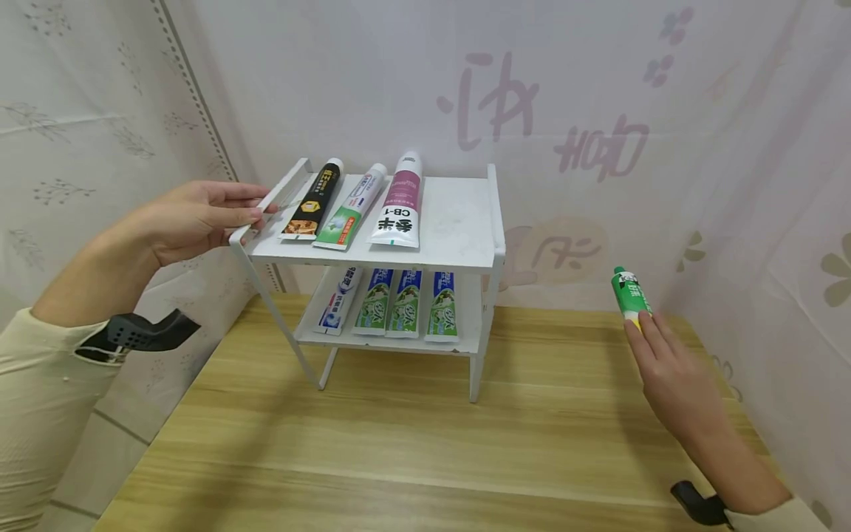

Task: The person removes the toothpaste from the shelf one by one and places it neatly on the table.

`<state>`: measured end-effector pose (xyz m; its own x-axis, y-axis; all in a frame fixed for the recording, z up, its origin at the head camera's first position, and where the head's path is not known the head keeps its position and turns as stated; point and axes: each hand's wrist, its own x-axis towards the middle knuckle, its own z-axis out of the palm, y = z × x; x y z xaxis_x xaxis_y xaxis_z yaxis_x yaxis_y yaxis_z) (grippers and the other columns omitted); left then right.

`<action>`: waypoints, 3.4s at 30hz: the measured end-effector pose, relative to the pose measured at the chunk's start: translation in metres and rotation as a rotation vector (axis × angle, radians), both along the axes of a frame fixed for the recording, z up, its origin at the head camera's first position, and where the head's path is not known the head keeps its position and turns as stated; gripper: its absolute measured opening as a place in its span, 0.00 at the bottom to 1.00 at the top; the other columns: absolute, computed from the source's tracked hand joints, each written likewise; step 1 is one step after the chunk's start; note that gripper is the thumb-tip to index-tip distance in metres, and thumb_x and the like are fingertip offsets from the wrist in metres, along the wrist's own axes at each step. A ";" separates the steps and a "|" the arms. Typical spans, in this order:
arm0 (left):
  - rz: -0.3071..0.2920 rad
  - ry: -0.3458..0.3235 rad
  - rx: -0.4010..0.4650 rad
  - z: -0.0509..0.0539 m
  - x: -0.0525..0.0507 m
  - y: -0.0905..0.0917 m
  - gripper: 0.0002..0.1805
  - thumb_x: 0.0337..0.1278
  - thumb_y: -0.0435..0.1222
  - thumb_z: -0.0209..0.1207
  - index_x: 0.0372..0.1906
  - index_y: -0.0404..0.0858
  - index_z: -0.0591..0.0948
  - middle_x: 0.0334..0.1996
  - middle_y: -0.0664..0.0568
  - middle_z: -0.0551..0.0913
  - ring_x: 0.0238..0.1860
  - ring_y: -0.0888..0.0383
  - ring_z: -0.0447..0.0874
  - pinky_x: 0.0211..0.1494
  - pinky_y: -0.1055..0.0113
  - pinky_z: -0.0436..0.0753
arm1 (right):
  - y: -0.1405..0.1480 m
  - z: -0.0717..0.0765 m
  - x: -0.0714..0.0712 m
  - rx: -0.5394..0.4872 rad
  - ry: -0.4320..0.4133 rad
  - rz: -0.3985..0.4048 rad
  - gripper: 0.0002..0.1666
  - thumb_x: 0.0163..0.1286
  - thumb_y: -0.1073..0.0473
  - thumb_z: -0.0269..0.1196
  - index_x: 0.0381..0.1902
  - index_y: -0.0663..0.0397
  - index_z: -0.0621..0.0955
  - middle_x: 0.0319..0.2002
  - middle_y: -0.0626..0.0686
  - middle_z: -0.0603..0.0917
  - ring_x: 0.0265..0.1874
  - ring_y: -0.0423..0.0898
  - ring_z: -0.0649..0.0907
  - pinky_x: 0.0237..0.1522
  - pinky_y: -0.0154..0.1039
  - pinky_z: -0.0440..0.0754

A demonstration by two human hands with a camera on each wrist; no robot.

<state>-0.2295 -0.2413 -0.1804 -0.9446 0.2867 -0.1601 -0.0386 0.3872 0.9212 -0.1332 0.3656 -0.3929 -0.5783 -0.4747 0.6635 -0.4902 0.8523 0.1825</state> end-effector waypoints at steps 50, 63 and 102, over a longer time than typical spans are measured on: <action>0.016 -0.006 0.009 0.001 0.003 0.001 0.35 0.78 0.31 0.51 0.81 0.32 0.50 0.74 0.35 0.63 0.50 0.66 0.82 0.52 0.71 0.83 | 0.083 -0.112 0.000 0.135 -0.298 -0.049 0.26 0.79 0.73 0.50 0.72 0.75 0.65 0.65 0.78 0.69 0.71 0.73 0.62 0.45 0.70 0.79; 0.009 -0.007 0.030 -0.001 0.002 0.001 0.35 0.78 0.31 0.51 0.81 0.31 0.51 0.72 0.37 0.64 0.49 0.67 0.82 0.51 0.72 0.83 | 0.094 -0.109 0.005 0.047 -0.564 -0.140 0.53 0.59 0.71 0.72 0.79 0.49 0.62 0.72 0.74 0.61 0.58 0.78 0.71 0.29 0.58 0.85; 0.017 -0.005 0.065 -0.003 0.001 -0.001 0.35 0.77 0.31 0.51 0.80 0.30 0.52 0.65 0.45 0.73 0.46 0.67 0.82 0.50 0.72 0.83 | 0.080 -0.123 -0.005 -0.020 -0.685 -0.305 0.25 0.77 0.62 0.59 0.65 0.75 0.73 0.67 0.79 0.62 0.61 0.80 0.67 0.51 0.76 0.73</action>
